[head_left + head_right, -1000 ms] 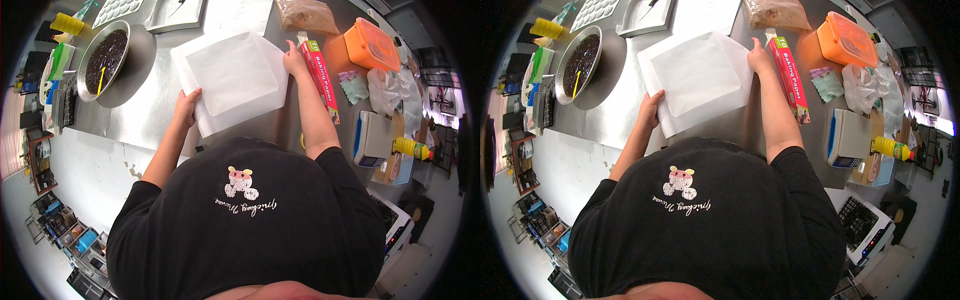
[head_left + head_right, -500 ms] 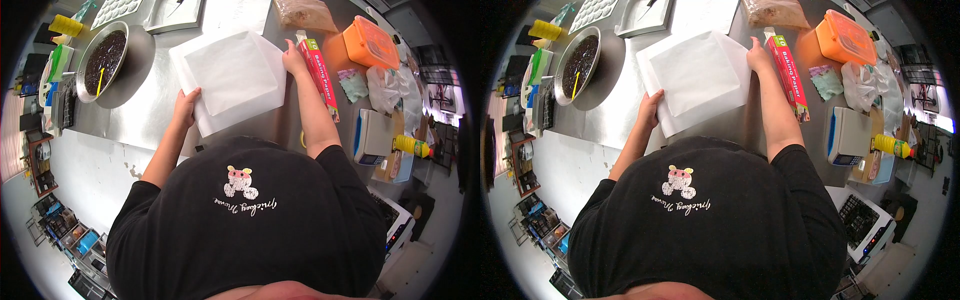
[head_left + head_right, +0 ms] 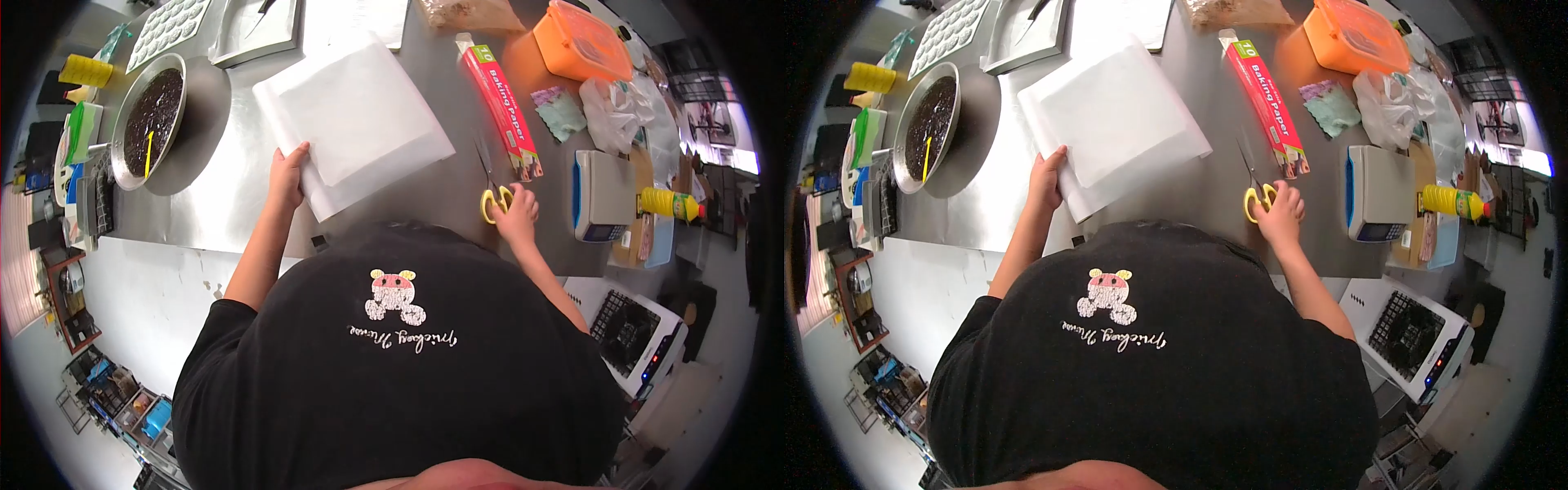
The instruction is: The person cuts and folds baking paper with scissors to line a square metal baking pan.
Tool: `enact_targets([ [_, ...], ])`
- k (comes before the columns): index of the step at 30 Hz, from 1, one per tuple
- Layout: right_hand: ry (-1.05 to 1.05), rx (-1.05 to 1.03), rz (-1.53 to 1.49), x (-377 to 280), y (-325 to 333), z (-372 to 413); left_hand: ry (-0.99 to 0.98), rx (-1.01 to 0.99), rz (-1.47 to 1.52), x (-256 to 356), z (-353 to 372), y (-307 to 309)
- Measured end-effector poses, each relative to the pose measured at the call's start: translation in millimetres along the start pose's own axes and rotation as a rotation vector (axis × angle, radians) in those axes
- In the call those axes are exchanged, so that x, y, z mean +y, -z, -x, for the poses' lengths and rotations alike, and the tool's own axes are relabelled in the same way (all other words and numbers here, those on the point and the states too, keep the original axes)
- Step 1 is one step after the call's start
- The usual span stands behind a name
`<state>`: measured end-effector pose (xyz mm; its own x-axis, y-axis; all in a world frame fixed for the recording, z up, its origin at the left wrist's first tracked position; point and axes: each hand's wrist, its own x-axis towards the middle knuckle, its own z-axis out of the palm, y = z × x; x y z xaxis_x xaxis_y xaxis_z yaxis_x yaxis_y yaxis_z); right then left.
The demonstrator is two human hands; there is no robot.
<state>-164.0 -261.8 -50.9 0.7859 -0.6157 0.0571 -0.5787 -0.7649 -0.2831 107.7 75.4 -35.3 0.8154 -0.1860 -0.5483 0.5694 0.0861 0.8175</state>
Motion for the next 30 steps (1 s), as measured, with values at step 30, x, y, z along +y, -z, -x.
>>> enact_targets([
  [30, -0.221, -0.861, 0.058, 23, 51, 18, -0.074, -0.027, 0.121, -9, 8, 0],
])
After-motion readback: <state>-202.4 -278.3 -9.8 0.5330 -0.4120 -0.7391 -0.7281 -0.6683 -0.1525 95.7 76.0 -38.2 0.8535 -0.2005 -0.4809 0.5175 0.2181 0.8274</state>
